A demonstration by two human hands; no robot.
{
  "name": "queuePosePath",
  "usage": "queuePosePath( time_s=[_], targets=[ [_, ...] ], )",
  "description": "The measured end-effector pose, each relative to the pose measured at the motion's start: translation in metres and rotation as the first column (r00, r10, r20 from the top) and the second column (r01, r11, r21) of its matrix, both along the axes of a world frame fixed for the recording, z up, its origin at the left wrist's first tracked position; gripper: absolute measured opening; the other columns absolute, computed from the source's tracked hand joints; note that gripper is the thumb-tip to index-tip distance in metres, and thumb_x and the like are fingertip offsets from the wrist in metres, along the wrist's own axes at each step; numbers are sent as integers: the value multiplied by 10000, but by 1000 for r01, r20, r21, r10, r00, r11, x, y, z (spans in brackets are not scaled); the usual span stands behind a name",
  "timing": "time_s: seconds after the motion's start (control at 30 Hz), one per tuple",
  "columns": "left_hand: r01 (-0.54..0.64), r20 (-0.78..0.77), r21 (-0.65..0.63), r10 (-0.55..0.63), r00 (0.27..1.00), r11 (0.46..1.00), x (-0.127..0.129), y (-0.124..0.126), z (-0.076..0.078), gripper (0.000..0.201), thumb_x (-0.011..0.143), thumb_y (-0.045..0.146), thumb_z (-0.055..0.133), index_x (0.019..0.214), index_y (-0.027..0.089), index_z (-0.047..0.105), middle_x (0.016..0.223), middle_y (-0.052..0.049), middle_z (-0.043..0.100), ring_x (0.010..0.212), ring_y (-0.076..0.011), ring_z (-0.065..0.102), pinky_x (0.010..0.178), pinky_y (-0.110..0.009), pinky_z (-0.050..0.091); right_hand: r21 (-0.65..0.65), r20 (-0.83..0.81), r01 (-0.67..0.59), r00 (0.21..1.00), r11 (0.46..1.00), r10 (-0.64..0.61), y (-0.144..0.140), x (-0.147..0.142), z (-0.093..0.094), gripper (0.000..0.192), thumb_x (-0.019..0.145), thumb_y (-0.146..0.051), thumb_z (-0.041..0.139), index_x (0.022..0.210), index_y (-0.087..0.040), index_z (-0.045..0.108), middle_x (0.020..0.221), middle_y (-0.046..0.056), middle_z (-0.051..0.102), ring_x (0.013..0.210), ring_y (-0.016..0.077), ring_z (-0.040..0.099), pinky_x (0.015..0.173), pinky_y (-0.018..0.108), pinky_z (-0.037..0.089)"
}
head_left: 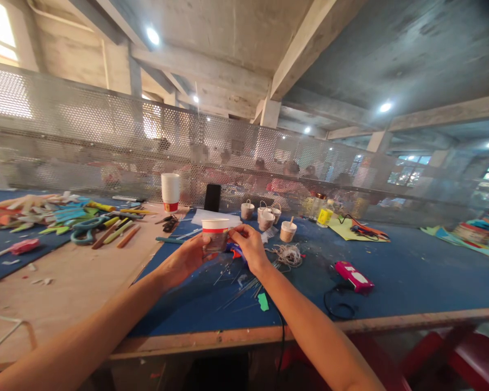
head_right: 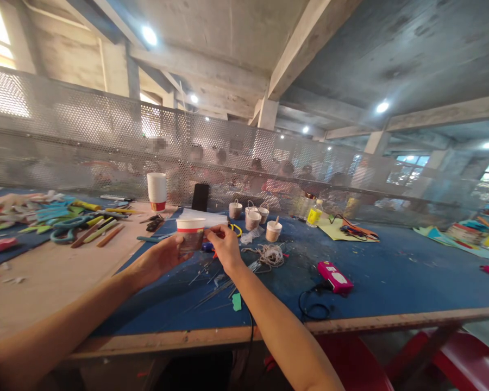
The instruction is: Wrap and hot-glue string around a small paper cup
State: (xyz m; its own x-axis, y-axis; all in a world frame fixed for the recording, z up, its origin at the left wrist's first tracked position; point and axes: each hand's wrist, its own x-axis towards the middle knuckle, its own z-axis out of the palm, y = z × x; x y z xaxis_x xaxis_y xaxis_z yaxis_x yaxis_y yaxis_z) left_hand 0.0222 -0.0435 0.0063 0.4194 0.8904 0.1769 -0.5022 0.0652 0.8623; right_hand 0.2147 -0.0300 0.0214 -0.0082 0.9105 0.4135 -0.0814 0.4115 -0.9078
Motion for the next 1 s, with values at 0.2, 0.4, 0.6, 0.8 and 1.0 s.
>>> queuePosePath(
  time_s=[0.2, 0.4, 0.6, 0.8, 1.0],
  targets=[
    [31, -30, 6, -31, 999, 999, 0, 0, -1, 351, 941, 266, 600, 1263, 183, 711, 1313, -110, 710, 1139, -241, 685, 930, -304, 549, -57, -62, -35, 998, 998, 31, 0, 0, 1, 206, 709, -364, 757, 727, -187, 653, 698, -13, 660, 686, 155, 640, 704, 272, 504],
    [-17, -99, -1, 16, 995, 1000, 1, 3, -1, 376, 922, 331, 639, 1247, 157, 716, 1320, -138, 703, 1201, -289, 650, 939, -349, 539, -89, -151, -57, 988, 994, 43, 5, -1, -5, 258, 661, -377, 796, 717, -182, 638, 689, -25, 652, 672, 148, 641, 750, 289, 527],
    [-106, -65, 46, 109, 992, 993, 4, 7, -4, 320, 885, 279, 685, 1178, 159, 729, 1251, -133, 737, 1135, -288, 684, 954, -389, 537, -80, -132, -35, 991, 996, 24, 8, 0, -10, 284, 664, -409, 793, 744, -181, 644, 694, -15, 666, 661, 161, 661, 678, 276, 519],
    [-35, -59, 60, 39, 998, 998, 6, 7, -6, 394, 877, 305, 704, 1235, 141, 711, 1254, -168, 732, 1157, -317, 678, 995, -431, 520, -13, -11, 18, 1000, 1000, -18, 6, 0, -12, 273, 733, -430, 765, 781, -185, 654, 684, 0, 691, 649, 168, 674, 647, 265, 509],
    [-104, -143, 74, 113, 983, 992, 8, 2, -4, 408, 844, 314, 760, 1215, 151, 719, 1243, -162, 737, 1130, -291, 691, 975, -415, 533, 9, 40, -5, 999, 1000, 5, 3, -4, -15, 273, 764, -432, 753, 784, -182, 645, 671, 12, 701, 645, 186, 700, 641, 271, 519]
  ],
)
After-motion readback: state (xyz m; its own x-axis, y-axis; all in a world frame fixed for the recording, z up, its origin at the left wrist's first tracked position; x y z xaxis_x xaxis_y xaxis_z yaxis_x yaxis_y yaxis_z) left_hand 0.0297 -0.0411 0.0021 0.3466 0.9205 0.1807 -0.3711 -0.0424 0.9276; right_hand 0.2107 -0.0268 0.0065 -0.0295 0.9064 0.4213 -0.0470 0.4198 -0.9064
